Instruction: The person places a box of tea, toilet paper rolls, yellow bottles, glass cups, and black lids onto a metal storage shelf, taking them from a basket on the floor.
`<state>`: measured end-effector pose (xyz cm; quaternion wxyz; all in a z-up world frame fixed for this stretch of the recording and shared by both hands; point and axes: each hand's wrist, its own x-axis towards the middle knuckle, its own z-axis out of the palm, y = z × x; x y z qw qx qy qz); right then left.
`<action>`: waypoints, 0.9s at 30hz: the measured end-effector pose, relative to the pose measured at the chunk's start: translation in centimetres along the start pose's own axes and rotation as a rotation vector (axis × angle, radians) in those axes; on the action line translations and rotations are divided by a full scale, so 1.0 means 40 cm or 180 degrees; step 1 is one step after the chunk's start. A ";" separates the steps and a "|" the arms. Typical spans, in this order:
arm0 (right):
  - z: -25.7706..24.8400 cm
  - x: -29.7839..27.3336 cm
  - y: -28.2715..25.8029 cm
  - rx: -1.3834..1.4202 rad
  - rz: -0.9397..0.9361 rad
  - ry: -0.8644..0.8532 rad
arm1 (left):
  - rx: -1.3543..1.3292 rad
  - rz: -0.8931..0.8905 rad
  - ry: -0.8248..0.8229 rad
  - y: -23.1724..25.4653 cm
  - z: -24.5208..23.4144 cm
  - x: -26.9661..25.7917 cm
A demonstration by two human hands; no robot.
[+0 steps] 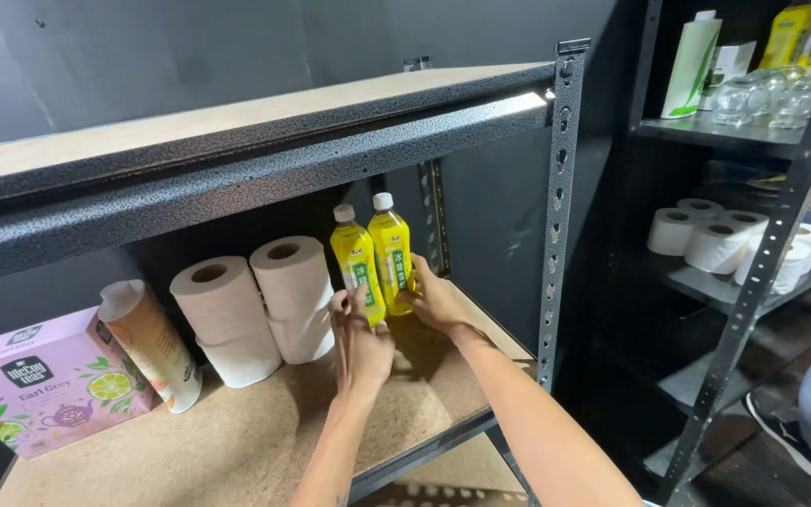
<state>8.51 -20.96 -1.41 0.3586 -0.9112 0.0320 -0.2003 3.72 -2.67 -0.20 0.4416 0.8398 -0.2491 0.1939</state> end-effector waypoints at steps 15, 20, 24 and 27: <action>0.028 -0.005 -0.004 0.0710 -0.0263 0.0053 | -0.0219 -0.0272 0.0013 -0.012 0.008 0.002; 0.005 -0.035 -0.046 0.0810 -0.0181 0.0024 | -0.0150 -0.0203 -0.0023 -0.014 0.007 -0.001; 0.006 -0.033 -0.037 0.0980 -0.0154 0.0034 | -0.0183 -0.0204 -0.0067 0.002 -0.002 -0.010; 0.008 -0.033 -0.035 0.0829 -0.0102 -0.0026 | -0.0233 -0.0308 -0.0116 0.008 -0.006 -0.012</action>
